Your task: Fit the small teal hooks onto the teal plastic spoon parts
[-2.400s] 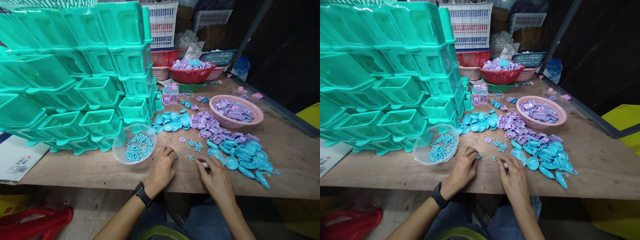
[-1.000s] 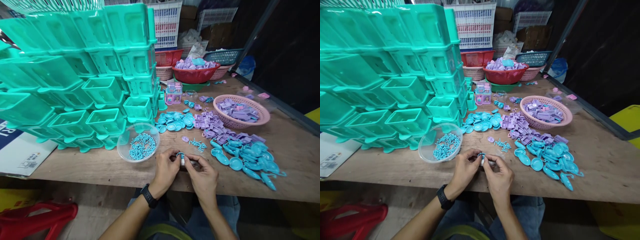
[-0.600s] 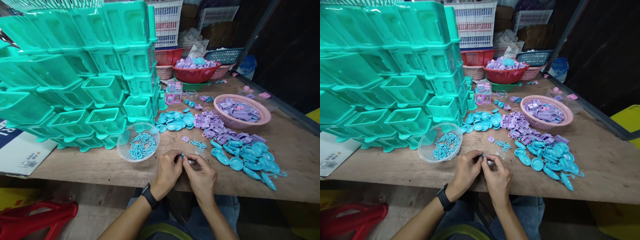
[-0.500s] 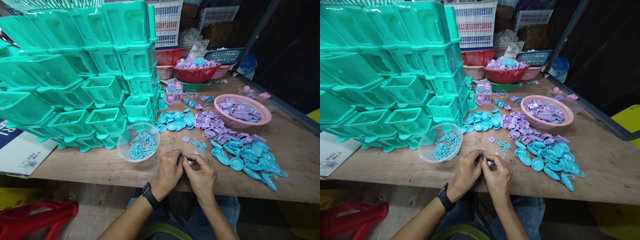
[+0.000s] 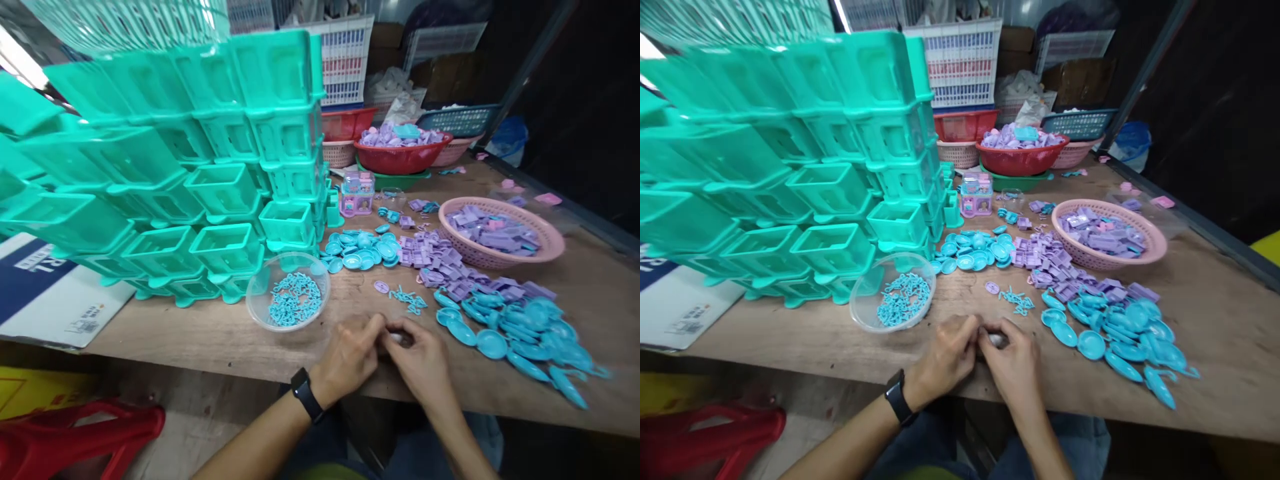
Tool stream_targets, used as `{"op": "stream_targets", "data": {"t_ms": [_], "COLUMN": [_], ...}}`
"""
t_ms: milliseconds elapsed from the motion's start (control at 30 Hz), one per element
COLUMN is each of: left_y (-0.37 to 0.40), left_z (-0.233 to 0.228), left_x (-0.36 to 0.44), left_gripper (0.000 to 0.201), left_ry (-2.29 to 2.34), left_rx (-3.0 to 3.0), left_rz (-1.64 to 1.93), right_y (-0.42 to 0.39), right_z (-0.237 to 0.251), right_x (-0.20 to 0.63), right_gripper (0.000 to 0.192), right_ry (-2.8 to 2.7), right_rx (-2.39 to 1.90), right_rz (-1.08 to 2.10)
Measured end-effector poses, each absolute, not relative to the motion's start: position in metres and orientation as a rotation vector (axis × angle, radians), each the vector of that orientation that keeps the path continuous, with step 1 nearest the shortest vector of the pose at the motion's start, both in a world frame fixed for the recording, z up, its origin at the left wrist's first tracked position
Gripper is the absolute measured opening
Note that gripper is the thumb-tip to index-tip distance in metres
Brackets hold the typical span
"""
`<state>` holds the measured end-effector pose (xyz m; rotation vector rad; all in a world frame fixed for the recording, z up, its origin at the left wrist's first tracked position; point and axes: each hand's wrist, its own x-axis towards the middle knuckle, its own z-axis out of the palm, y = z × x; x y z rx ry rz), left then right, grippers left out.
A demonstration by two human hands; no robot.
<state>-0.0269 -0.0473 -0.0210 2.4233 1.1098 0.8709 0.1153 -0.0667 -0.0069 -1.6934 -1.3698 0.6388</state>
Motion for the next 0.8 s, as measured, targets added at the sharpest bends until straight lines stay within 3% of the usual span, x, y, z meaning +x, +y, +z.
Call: {"op": "stream_targets", "data": {"t_ms": [200, 300, 433, 633, 800], "left_y": [-0.057, -0.054, -0.044, -0.045, -0.055], "left_z": [-0.003, 0.007, 0.006, -0.006, 0.01], "left_x": [-0.023, -0.037, -0.075, -0.112, -0.087], "left_gripper": [0.029, 0.018, 0.025, 0.03, 0.035], "left_ry": [1.022, 1.199, 1.515, 1.727, 1.658], "left_rx": [2.323, 2.409, 2.449, 2.539, 2.488], "left_rz": [0.919, 1.104, 1.267, 1.007, 1.26], "right_y": [-0.073, -0.071, -0.066, -0.06, -0.056], "right_z": [-0.017, -0.02, -0.025, -0.027, -0.035], "right_x": [0.165, 0.188, 0.188, 0.144, 0.129], "right_gripper": [0.029, 0.035, 0.039, 0.034, 0.024], "right_ry": [-1.495, -1.639, -1.741, -1.78, -1.868], "right_rx": [-1.864, -1.823, -1.691, -1.685, -1.993], "right_rz": [0.282, 0.045, -0.199, -0.148, -0.199]}}
